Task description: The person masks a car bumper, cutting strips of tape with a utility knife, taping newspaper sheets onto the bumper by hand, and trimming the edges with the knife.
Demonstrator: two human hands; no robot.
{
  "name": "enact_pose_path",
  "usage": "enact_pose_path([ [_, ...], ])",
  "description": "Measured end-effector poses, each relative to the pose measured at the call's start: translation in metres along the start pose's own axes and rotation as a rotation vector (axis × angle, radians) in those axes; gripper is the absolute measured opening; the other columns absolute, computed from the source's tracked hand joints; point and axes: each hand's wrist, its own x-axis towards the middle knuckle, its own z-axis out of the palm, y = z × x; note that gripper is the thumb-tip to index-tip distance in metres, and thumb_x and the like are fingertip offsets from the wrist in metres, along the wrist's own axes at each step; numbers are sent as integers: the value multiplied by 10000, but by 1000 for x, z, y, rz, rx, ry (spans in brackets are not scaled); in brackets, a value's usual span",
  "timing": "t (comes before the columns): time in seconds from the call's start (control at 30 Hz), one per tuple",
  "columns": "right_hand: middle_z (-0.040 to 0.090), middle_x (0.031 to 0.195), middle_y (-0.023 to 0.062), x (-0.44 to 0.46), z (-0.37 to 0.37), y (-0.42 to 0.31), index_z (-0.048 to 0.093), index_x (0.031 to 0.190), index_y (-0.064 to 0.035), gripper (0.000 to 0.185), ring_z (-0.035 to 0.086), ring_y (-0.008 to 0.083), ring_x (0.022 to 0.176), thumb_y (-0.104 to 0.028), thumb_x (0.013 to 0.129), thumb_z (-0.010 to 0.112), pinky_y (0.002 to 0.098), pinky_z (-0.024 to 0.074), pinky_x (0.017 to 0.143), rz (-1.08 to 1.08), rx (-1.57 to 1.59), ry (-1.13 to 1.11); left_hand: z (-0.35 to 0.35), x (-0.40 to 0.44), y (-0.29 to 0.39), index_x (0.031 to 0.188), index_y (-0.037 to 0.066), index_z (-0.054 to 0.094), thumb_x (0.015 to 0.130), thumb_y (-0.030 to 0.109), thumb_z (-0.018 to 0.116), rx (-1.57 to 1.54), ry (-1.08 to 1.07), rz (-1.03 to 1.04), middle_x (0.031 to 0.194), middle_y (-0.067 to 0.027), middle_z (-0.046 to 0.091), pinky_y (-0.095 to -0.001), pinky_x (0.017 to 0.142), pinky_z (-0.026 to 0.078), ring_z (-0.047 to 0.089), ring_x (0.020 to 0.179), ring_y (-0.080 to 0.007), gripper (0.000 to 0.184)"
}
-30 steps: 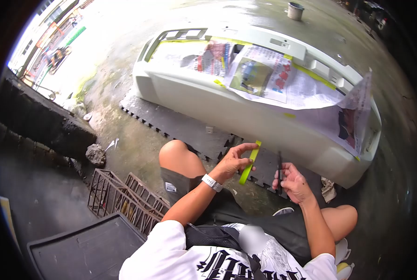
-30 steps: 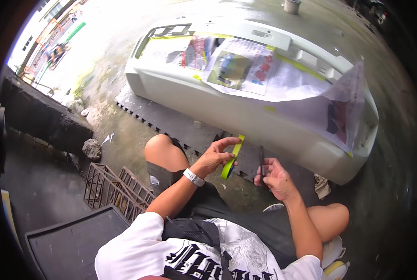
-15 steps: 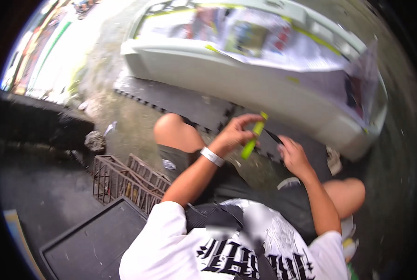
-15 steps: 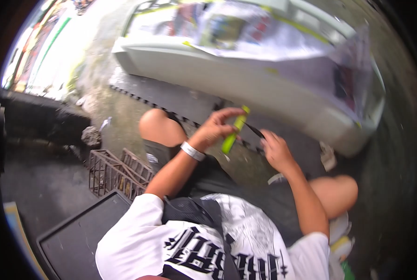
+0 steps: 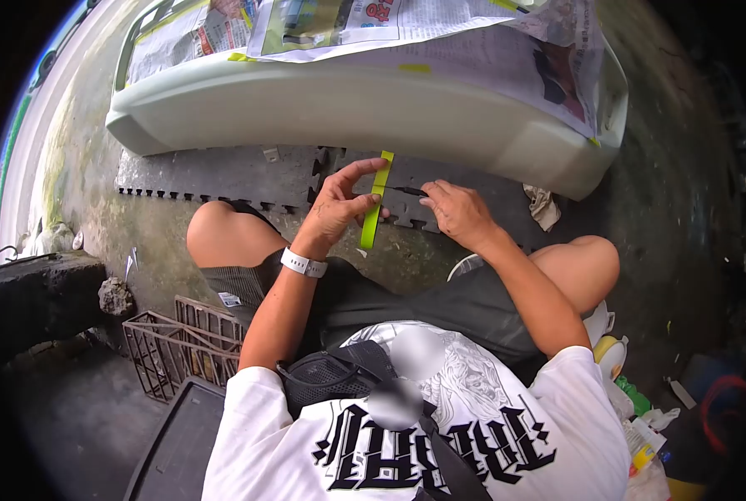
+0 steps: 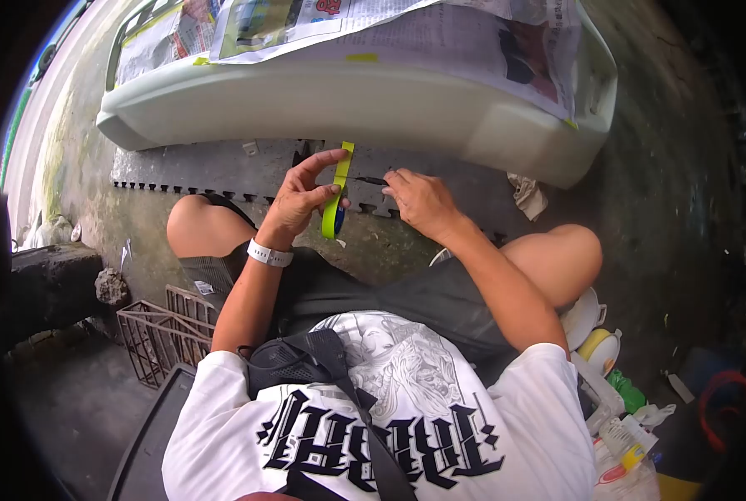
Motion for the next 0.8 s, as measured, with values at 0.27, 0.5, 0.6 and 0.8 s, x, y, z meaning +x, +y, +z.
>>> enact_pose_path([
  [0.27, 677, 961, 149, -6, -11, 7, 649, 1096, -46, 155, 686, 374, 803, -120, 974, 710, 444, 558, 712, 170, 98, 82, -5, -6, 5, 1511, 11, 513, 859, -126, 674, -188, -32, 116, 1559, -126, 481, -331, 852, 664, 725, 968, -197, 685],
  [0.5, 583, 879, -21, 15, -21, -26, 677, 991, -52, 257, 519, 70, 741, -209, 907, 863, 275, 471, 653, 369, 661, 110, 25, -7, -1, 1673, 134, 249, 860, -131, 620, 100, -258, 26, 1502, -89, 499, -330, 839, 624, 719, 925, -181, 932],
  [0.6, 594, 866, 20, 11, -14, -19, 679, 992, -23, 209, 545, 118, 738, -169, 937, 817, 313, 476, 673, 312, 637, 132, 33, -6, -2, 1694, 144, 210, 860, -145, 599, 180, -280, 23, 1517, -88, 502, -326, 841, 604, 729, 938, -195, 965],
  [0.8, 571, 854, -7, 9, -18, -20, 675, 960, -27, 107, 530, 103, 758, -99, 989, 749, 298, 454, 686, 266, 684, 138, 37, -5, -6, 1703, 146, 194, 864, -139, 598, 183, -270, 37, 1549, -94, 492, -315, 816, 599, 731, 926, -188, 974],
])
